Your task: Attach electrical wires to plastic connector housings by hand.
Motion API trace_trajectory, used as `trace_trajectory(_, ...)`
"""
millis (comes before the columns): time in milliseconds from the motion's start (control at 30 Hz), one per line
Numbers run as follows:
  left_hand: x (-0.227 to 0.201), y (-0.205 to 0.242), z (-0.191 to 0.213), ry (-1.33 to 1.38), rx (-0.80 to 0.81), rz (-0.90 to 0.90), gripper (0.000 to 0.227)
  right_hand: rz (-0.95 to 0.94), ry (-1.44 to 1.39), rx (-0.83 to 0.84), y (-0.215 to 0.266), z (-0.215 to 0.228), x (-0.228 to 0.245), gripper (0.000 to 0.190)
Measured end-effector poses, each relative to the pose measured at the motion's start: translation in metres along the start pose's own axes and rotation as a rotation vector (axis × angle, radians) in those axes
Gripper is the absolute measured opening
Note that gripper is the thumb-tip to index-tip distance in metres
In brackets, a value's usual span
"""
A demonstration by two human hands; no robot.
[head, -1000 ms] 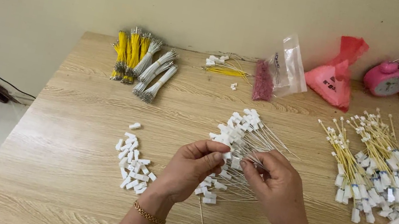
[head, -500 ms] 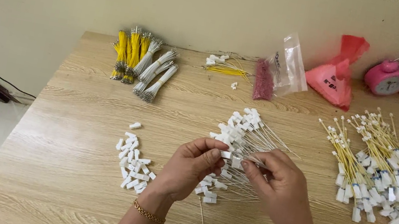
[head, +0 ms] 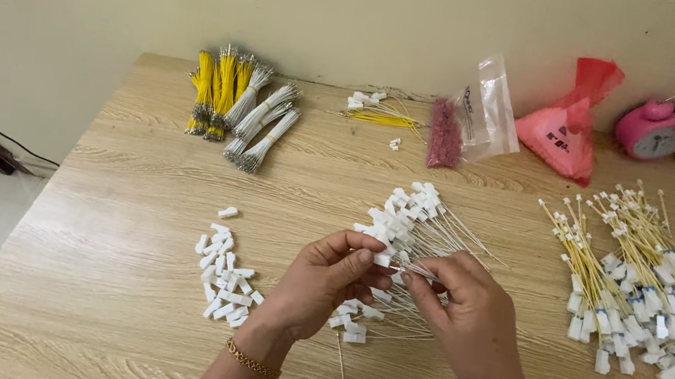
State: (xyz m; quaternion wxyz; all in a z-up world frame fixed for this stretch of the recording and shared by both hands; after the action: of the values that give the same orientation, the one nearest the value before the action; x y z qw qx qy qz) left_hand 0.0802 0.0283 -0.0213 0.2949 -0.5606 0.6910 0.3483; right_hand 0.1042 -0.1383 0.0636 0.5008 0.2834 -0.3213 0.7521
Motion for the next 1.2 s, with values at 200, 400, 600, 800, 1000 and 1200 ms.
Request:
trace_trajectory(200, 0.004, 0.0, -0.001, 0.007, 0.01, 0.014, 0.02, 0.065, -0.024, -0.016, 0.0, 0.0, 0.004, 0.02)
trace_trajectory(400, 0.007, -0.003, 0.0, -0.025, -0.014, 0.001, 0.02, 0.152, -0.155, 0.027, 0.001, -0.008, 0.004, 0.018)
trace_trajectory(600, 0.004, -0.001, -0.002, -0.005, -0.046, 0.027, 0.019, -0.004, -0.178, 0.057, -0.002, -0.017, -0.011, 0.016)
trace_trajectory(800, 0.017, -0.011, 0.006, -0.062, -0.06, -0.023, 0.017, 0.051, -0.088, 0.063, -0.004, -0.026, -0.013, 0.017)
trace_trajectory(1000, 0.002, -0.012, 0.014, -0.321, -0.121, -0.038, 0.022, -0.072, -0.136, 0.1, -0.011, -0.048, -0.052, 0.016)
trace_trajectory(1200, -0.103, 0.006, 0.1, -1.544, -0.712, -0.407, 0.033, 0.136, 0.056, 0.049, -0.02, -0.05, -0.06, 0.022)
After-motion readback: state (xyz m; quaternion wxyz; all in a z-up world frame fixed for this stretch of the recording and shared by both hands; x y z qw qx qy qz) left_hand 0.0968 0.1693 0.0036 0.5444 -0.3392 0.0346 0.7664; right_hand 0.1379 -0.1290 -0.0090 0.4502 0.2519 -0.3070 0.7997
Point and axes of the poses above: each hand's wrist, its own y-axis away from the middle knuckle, its own z-axis out of the back of the hand, x = y × z, the point moved 9 cm from there along -y, towards the middle knuckle, and after that the axes turned 1 degree about -y, right-handed, at the moved point
